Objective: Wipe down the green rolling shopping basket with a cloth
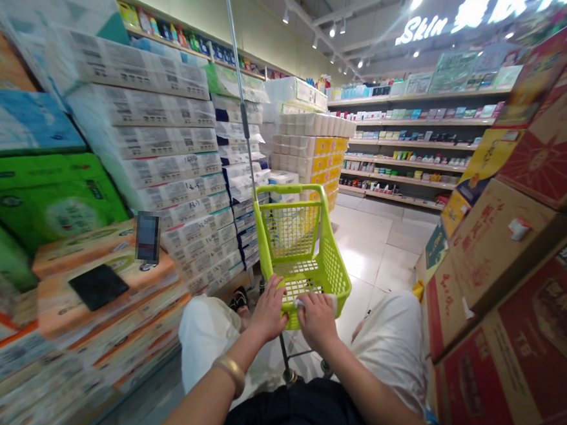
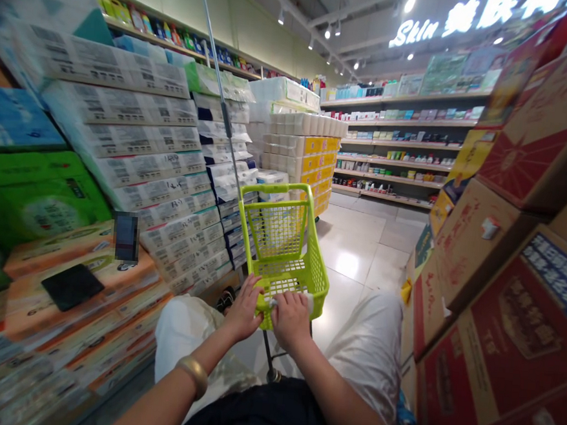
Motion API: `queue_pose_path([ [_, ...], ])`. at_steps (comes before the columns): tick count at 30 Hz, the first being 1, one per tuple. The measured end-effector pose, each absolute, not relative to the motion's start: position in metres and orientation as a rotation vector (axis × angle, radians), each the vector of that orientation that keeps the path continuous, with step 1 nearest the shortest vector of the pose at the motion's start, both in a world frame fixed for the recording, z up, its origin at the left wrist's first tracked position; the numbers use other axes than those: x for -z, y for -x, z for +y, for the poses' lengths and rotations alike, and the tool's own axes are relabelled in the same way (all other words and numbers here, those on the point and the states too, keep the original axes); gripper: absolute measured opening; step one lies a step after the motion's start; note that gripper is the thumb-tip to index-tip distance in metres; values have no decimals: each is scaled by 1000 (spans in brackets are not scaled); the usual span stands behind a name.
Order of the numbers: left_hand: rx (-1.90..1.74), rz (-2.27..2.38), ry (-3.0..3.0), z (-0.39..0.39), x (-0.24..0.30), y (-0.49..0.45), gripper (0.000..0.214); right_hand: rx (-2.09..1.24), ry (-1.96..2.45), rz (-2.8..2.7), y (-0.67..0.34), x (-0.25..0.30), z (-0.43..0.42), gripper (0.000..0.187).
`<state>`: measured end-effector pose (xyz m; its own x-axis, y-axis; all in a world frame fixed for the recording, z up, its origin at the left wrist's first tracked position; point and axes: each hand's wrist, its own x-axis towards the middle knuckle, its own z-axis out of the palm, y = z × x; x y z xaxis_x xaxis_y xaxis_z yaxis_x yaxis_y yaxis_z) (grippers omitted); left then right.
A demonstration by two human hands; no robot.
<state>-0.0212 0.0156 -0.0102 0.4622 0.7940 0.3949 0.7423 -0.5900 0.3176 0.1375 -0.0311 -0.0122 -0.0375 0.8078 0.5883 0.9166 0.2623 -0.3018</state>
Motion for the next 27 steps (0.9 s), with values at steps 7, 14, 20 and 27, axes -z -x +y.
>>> queue_pose_path([
  [7,-764,1398,-2612,13,10,22,42,214,1450,-1954,-141,16,-31,21],
  [14,-832,1366,-2584,16,16,19,47,263,1546,-1816,-171,21,-32,20],
  [20,-921,1278,-2607,20,21,22,45,198,1448,-1907,-123,19,-31,25],
  [27,-953,1239,-2631,22,22,21,47,257,1523,-1858,-178,15,-30,19],
])
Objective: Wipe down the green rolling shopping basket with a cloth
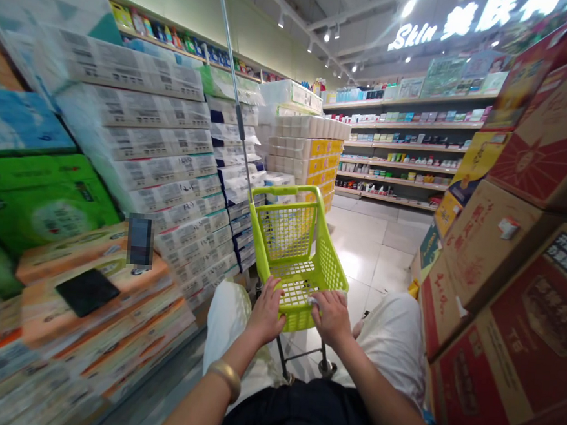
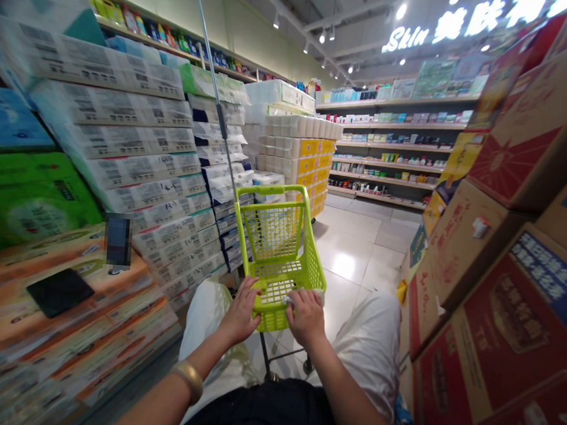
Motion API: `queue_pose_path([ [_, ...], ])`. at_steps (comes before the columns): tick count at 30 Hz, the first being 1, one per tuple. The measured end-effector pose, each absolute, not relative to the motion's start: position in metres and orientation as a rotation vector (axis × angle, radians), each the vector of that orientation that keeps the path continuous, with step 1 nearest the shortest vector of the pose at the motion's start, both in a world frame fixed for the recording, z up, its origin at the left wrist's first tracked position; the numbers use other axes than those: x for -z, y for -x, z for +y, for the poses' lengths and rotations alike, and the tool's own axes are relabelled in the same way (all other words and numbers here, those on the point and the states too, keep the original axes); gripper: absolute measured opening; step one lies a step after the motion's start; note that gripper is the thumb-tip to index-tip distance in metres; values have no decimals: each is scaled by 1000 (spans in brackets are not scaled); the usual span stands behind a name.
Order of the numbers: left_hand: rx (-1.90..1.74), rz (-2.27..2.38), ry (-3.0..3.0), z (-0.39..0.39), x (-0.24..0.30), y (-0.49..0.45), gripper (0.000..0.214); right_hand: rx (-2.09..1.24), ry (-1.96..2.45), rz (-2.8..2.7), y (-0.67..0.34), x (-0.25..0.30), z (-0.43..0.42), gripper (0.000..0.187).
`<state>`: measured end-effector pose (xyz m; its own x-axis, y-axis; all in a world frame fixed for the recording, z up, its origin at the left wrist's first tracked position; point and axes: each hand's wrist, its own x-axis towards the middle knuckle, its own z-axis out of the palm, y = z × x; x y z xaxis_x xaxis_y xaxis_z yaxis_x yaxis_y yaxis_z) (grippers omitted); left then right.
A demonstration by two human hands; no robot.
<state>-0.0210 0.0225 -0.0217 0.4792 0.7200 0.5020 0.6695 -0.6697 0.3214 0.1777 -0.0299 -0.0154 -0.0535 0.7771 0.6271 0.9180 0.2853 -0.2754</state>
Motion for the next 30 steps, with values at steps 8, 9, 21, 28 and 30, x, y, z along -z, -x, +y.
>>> queue_pose_path([
  [8,-861,1326,-2616,20,17,11,46,266,1660,-1746,-169,16,-29,16],
  [9,-840,1341,-2618,19,16,10,46,257,1649,-1770,-164,16,-29,15],
  [21,-672,1447,-2611,23,5,2,43,239,1647,-1815,-170,12,-25,18],
  [28,-555,1442,-2615,35,-3,2,40,252,1608,-1853,-177,16,-19,22],
  [30,-538,1406,-2625,37,-5,1,39,249,1609,-1872,-182,17,-18,22],
])
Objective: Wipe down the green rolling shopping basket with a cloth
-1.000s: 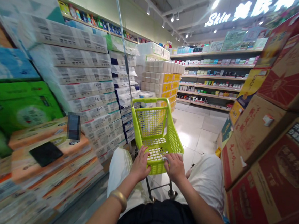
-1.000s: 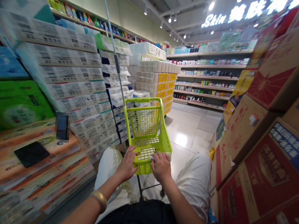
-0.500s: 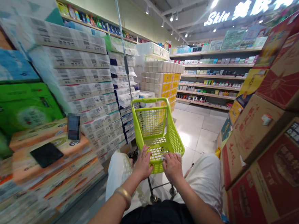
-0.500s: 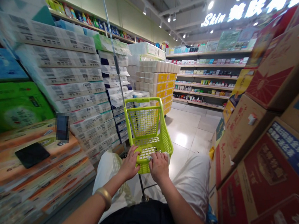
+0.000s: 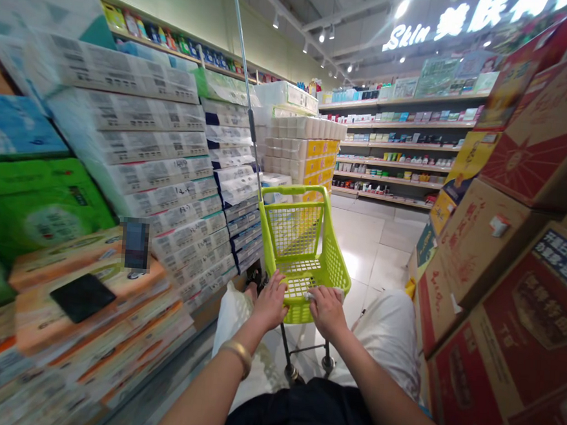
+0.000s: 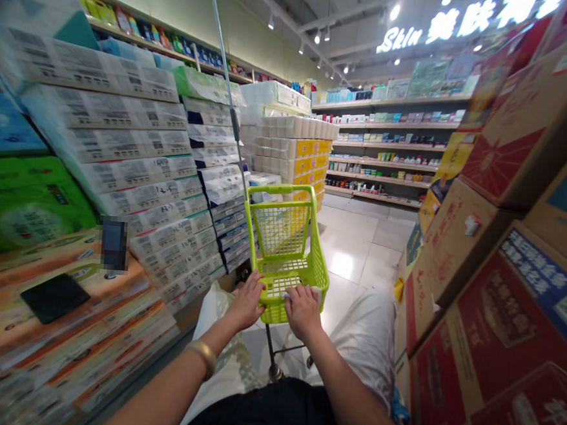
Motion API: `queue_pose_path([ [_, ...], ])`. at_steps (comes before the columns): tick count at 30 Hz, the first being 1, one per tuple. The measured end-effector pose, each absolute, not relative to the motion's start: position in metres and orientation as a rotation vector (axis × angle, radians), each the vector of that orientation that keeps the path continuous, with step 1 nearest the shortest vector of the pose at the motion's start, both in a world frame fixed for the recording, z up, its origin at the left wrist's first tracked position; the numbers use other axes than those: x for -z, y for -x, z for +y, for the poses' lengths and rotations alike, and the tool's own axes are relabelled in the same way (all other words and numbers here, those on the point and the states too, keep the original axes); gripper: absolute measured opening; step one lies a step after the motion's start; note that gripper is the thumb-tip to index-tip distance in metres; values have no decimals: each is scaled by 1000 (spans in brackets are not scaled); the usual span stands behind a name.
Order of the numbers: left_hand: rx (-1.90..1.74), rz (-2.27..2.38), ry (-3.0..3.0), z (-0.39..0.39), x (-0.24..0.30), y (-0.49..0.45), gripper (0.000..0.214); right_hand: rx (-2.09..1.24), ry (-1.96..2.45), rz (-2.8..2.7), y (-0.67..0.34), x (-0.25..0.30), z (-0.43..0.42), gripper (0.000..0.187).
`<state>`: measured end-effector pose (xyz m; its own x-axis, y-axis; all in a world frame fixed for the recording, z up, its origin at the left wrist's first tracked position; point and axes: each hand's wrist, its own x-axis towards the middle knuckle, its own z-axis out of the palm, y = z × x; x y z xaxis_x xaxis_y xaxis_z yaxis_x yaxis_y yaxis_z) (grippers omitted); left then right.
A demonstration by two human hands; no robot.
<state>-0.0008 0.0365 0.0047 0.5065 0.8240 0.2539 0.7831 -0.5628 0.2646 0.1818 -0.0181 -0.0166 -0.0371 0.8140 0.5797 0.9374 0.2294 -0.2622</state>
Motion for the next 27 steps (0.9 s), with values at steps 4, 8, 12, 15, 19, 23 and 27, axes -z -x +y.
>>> queue_pose_path([
  [4,-540,1340,-2642,39,-5,-3,40,258,1611,-1869,-188,17,-17,21],
  [8,-534,1342,-2670,40,-5,-6,39,280,1613,-1843,-190,18,-18,21],
  [12,-523,1327,-2704,39,-4,-7,39,287,1615,-1816,-194,18,-21,21],
  [15,-524,1309,-2709,38,-1,-7,40,292,1649,-1796,-188,16,-22,20],
  [19,-537,1278,-2698,35,5,-12,41,306,1652,-1838,-155,15,-18,17],
  [23,-521,1295,-2674,34,4,-14,43,333,1607,-1904,-136,16,-15,17],
  [27,-533,1305,-2686,36,-2,-10,40,349,1620,-1856,-173,19,-20,16],
])
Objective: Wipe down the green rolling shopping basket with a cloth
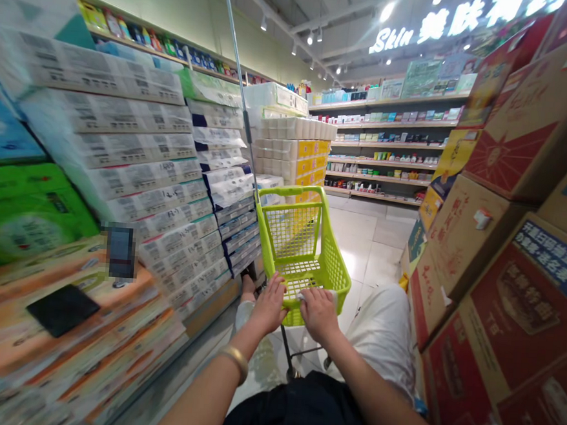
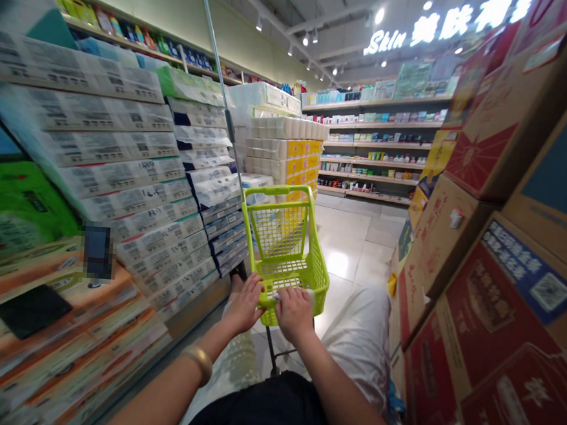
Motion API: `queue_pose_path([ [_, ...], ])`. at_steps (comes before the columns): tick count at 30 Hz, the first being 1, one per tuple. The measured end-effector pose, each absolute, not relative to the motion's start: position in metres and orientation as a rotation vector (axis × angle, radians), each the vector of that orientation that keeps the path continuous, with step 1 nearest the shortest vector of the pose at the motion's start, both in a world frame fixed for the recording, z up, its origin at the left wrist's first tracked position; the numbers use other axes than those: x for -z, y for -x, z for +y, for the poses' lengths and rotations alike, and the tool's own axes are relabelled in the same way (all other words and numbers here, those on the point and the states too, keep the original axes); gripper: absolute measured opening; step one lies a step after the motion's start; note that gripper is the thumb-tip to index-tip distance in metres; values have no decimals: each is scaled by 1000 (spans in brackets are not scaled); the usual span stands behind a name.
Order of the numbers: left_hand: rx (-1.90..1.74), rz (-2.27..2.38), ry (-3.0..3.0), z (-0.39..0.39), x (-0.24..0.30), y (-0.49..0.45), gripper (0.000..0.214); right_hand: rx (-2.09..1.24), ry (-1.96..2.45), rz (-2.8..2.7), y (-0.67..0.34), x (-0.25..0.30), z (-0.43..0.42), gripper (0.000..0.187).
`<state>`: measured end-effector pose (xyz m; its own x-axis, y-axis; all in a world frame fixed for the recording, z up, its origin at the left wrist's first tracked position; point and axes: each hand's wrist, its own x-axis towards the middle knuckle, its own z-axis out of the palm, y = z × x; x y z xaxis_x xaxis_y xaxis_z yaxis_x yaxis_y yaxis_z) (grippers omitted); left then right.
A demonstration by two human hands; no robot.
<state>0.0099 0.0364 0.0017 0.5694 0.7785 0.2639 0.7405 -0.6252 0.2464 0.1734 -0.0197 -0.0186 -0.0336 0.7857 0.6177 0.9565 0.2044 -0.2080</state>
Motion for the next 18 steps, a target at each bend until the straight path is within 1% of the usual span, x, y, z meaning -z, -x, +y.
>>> queue_pose_path([
  [3,-595,1322,-2705,39,-2,-8,39,366,1722,-1660,-196,19,-22,19],
  [5,-602,1321,-2705,41,-1,-10,40,351,1755,-1599,-188,19,-20,20],
  [9,-560,1314,-2677,43,1,-15,41,279,1596,-1814,-144,18,-14,25],
  [11,-550,1313,-2672,42,0,-15,40,272,1539,-1886,-140,18,-14,24],
  [14,-563,1309,-2676,41,-1,-14,37,309,1573,-1844,-171,19,-17,20],
  [18,-565,1326,-2662,39,-2,-15,37,365,1673,-1705,-218,21,-21,18],
])
